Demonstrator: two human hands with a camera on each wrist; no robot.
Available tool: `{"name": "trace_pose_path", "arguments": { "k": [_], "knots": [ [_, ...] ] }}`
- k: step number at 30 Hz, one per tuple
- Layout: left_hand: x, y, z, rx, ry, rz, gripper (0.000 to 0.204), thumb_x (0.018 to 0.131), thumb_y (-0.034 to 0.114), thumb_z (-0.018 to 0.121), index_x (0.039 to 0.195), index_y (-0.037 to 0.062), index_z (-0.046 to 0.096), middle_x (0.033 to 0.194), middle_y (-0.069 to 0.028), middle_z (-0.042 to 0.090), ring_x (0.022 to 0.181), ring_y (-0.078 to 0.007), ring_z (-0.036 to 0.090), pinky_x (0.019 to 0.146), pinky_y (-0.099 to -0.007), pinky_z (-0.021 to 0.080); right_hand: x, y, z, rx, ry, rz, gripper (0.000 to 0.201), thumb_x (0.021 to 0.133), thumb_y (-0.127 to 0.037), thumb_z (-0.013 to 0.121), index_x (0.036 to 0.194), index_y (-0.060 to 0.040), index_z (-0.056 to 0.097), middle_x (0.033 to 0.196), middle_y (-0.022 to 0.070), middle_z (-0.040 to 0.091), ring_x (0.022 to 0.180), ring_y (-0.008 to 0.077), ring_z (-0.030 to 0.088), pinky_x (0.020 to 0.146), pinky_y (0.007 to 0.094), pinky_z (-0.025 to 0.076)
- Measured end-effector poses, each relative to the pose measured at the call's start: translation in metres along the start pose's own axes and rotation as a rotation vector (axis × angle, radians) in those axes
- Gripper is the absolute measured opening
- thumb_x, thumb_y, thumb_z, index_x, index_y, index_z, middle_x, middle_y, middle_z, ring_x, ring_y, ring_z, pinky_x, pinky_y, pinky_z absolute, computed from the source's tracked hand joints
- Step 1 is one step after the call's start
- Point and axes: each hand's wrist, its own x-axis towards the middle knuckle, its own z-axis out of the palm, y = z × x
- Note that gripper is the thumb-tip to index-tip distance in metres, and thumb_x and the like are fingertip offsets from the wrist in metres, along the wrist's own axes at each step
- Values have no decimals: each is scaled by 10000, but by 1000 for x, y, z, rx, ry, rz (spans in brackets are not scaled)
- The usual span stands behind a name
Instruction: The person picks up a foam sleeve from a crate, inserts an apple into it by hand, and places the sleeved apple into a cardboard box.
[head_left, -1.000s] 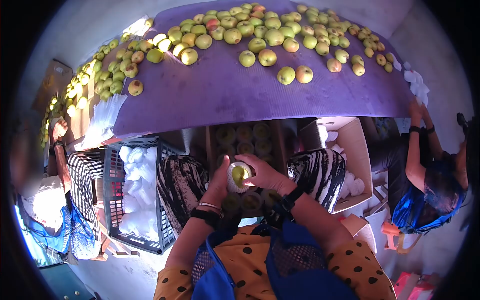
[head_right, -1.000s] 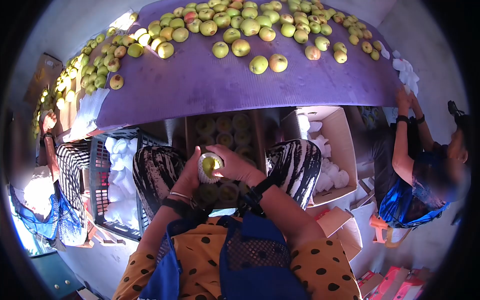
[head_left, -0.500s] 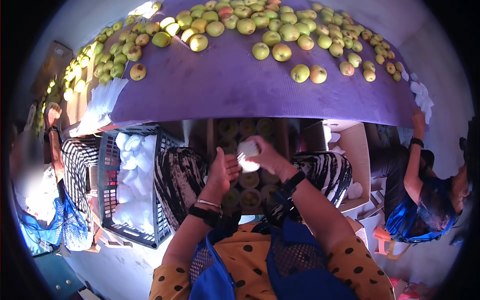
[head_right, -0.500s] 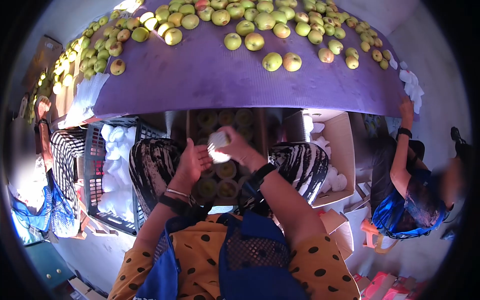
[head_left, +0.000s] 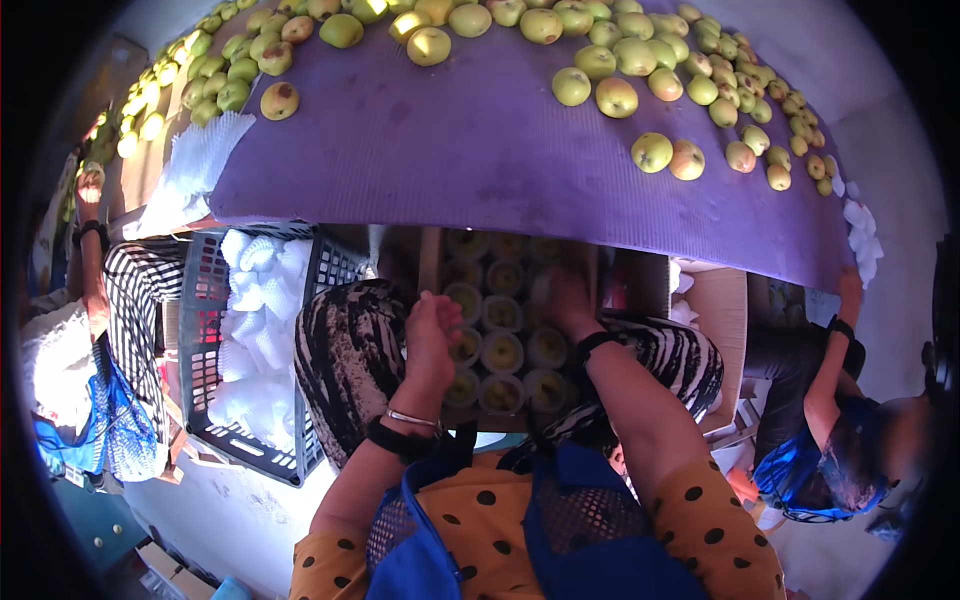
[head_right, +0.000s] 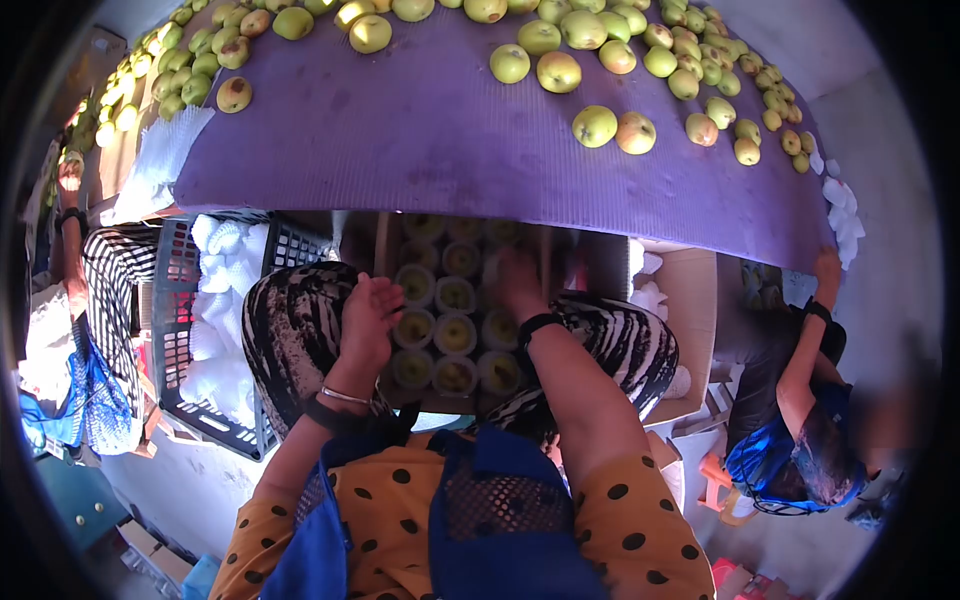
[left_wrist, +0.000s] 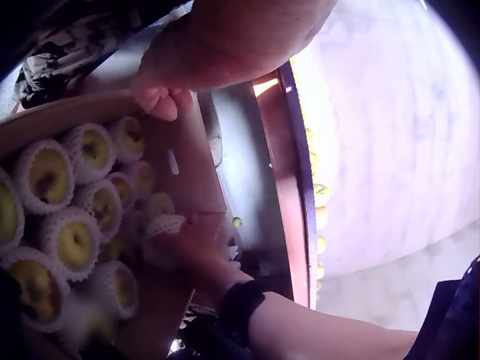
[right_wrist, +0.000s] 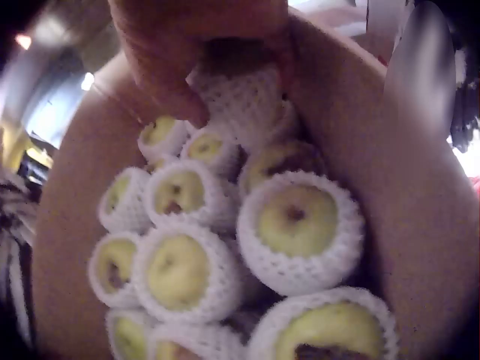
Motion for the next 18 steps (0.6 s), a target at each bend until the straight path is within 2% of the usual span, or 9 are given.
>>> {"name": "trace_pose_path", "arguments": {
  "k": [1,4,7,9,12,16,18],
  "knots": [
    [0,0,0,0,-5,0,355,896,392,365,971,71,498,874,-44,571,803,-148,518,679,-298,382,-1,4,8,-92,20,-87,477,658,-169,620,1071,-22,430,1040,216,485,988,385,470,806,436,443],
    [2,-1,0,16,-30,7,351,891,393,378,974,73,498,892,-48,569,828,-154,518,705,-303,382,0,10,32,-272,108,-94,429,659,-120,611,1044,-40,441,1006,242,464,967,413,457,787,470,433],
    [2,0,0,78,-64,11,364,888,411,384,981,76,494,924,-57,565,863,-167,516,744,-313,381,-5,4,34,-304,0,-70,378,701,-76,540,1061,-44,429,1026,248,426,955,428,437,739,464,461],
    [1,-1,2,118,-69,3,345,887,401,388,970,84,498,925,-55,565,863,-166,517,741,-312,383,-14,1,33,-285,16,-111,373,708,-58,519,1068,-42,424,1025,245,424,944,419,442,722,450,473],
    [-3,2,7,115,-87,17,293,880,352,401,959,88,499,920,-52,564,864,-159,515,737,-310,385,-25,2,34,-253,-41,-110,392,702,-50,520,1081,-42,419,1025,237,422,948,419,443,721,443,477],
    [1,-7,14,251,-105,38,186,839,231,464,934,79,514,866,-48,568,796,-152,530,673,-311,407,-31,-4,27,-218,-160,-52,453,684,-53,536,1118,-47,406,1058,238,422,984,425,437,766,449,460],
    [12,-25,17,347,-158,23,134,810,168,490,896,75,534,830,-40,568,752,-139,533,634,-305,414,-32,-2,23,-192,-171,-86,368,715,-60,509,1074,-58,431,1066,233,436,989,416,458,765,451,464]
  ]
}}
